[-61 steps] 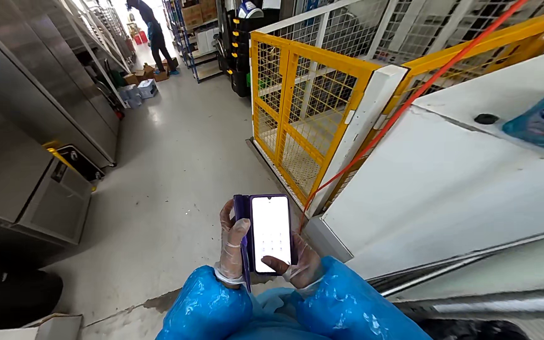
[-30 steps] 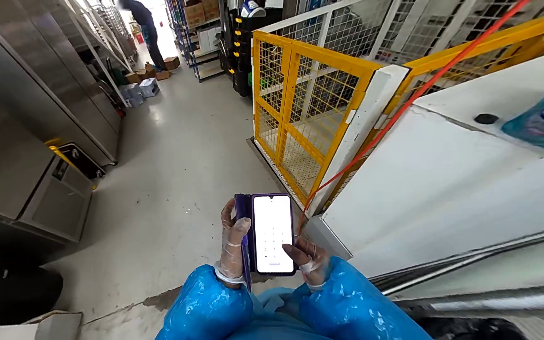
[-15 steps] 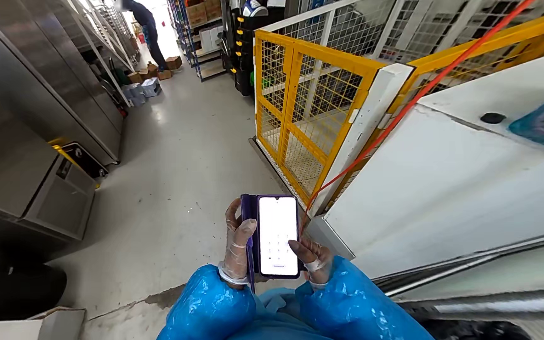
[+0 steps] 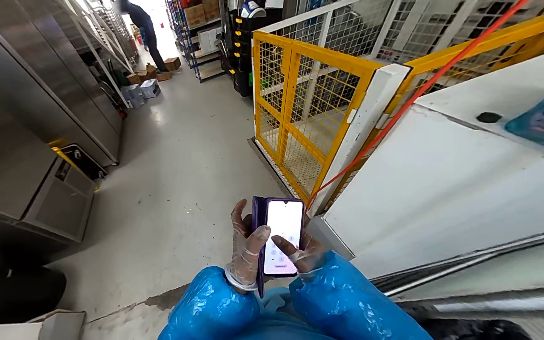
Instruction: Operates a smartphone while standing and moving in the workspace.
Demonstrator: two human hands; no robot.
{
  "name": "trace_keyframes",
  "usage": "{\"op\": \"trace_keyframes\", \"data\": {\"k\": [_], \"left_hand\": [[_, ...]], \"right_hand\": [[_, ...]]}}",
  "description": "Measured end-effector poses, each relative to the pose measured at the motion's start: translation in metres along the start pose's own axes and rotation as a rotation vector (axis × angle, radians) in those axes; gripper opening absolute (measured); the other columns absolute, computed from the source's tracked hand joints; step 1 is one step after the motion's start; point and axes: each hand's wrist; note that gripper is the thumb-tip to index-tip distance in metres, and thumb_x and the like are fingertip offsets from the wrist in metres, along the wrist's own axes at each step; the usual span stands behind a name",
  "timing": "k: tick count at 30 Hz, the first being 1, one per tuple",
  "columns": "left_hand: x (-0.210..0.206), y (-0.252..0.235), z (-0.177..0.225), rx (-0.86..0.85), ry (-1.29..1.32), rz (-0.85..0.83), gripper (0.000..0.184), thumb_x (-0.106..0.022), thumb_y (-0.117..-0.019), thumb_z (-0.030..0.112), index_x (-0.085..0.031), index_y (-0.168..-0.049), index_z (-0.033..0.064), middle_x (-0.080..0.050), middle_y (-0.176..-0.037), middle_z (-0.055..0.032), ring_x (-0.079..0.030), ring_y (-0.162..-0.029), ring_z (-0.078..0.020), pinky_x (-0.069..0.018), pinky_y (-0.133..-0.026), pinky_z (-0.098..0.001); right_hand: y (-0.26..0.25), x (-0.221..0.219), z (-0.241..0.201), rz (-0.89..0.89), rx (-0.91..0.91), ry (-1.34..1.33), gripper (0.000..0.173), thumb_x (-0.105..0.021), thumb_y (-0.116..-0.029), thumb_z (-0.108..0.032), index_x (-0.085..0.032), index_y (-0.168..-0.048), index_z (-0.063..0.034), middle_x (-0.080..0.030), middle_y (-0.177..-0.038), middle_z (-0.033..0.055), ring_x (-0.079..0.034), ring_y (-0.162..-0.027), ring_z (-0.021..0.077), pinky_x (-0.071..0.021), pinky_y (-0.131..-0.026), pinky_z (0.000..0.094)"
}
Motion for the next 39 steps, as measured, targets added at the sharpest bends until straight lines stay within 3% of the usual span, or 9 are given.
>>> {"op": "trace_keyframes", "data": {"k": [4,7,10,18,23,29,35,39], "left_hand": [[0.002,-0.003,0.0,0.043,0.06,0.02,0.12,-0.089,-0.0575,0.062,-0.029,-0.152,0.0197,-0.069,-0.109,-0.002,-0.07,-0.089,-0.0096,-0.0603,-0.077,-0.0292],[0.006,-0.005,0.005,0.053,0.08,0.047,0.117,-0.088,-0.0575,0.061,-0.03,-0.151,0.0207,-0.069,-0.108,-0.0014,-0.07,-0.088,-0.0096,-0.0606,-0.076,-0.0299],[0.011,-0.007,0.008,0.019,0.075,0.06,0.115,-0.087,-0.0585,0.063,-0.032,-0.15,0.02,-0.07,-0.108,-0.0007,-0.071,-0.088,-0.0082,-0.0607,-0.075,-0.0286],[0.009,-0.007,0.01,0.005,0.056,0.071,0.114,-0.087,-0.0597,0.061,-0.031,-0.15,0.0191,-0.069,-0.109,-0.0005,-0.07,-0.089,-0.0076,-0.0605,-0.077,-0.028],[0.007,-0.005,0.008,-0.005,0.065,0.037,0.115,-0.087,-0.06,0.063,-0.03,-0.151,0.0196,-0.069,-0.109,-0.001,-0.07,-0.09,-0.0085,-0.0605,-0.077,-0.0286],[0.001,-0.001,0.004,0.017,0.033,-0.001,0.12,-0.088,-0.0586,0.063,-0.028,-0.153,0.0194,-0.068,-0.11,-0.001,-0.07,-0.091,-0.0084,-0.0599,-0.079,-0.0283],[-0.003,0.0,0.002,0.0,0.006,-0.011,0.117,-0.087,-0.0609,0.059,-0.027,-0.154,0.0202,-0.067,-0.111,-0.0017,-0.069,-0.091,-0.0084,-0.0591,-0.081,-0.028],[0.0,0.0,0.003,0.014,0.021,0.01,0.119,-0.087,-0.0599,0.062,-0.027,-0.153,0.0192,-0.068,-0.11,-0.0018,-0.07,-0.091,-0.0084,-0.0598,-0.079,-0.0281]], "right_hand": [[0.001,0.003,0.005,-0.007,0.049,-0.123,0.039,-0.079,-0.0807,-0.01,-0.062,-0.113,0.0017,-0.075,-0.085,0.0001,-0.073,-0.076,0.0043,-0.0614,-0.073,0.0221],[0.007,0.005,0.012,-0.068,0.147,-0.188,0.039,-0.077,-0.0773,-0.013,-0.064,-0.111,-0.0006,-0.075,-0.085,-0.0059,-0.072,-0.079,0.0008,-0.0607,-0.076,0.0198],[0.013,0.006,0.007,-0.128,0.105,-0.141,0.04,-0.076,-0.0787,-0.003,-0.061,-0.116,0.0017,-0.076,-0.089,-0.003,-0.073,-0.082,0.0021,-0.0605,-0.079,0.0201],[0.011,0.004,0.01,-0.114,0.086,-0.072,0.051,-0.082,-0.0741,0.001,-0.06,-0.12,0.0028,-0.077,-0.095,0.0022,-0.074,-0.085,0.0059,-0.0615,-0.081,0.0221],[0.01,0.003,0.003,-0.103,0.128,-0.065,0.054,-0.081,-0.0745,-0.008,-0.057,-0.122,0.0033,-0.075,-0.092,-0.0016,-0.072,-0.082,0.0014,-0.0602,-0.079,0.0192],[0.002,0.002,0.0,-0.025,0.067,-0.071,0.041,-0.082,-0.0779,-0.013,-0.063,-0.111,0.0012,-0.075,-0.081,-0.001,-0.072,-0.073,0.0033,-0.0612,-0.072,0.0214],[0.001,0.0,-0.005,0.018,-0.017,-0.057,0.042,-0.085,-0.078,-0.005,-0.063,-0.113,0.0035,-0.075,-0.084,0.004,-0.073,-0.074,0.0064,-0.0616,-0.073,0.0239],[0.004,0.003,0.005,-0.042,0.082,-0.107,0.048,-0.083,-0.0746,-0.011,-0.06,-0.115,0.002,-0.075,-0.085,-0.0011,-0.073,-0.077,0.0029,-0.0612,-0.075,0.0213]]}}
Point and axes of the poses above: each hand's wrist, its own y-axis away from the middle knuckle, its own x-axis out of the back of the hand, z = x × y
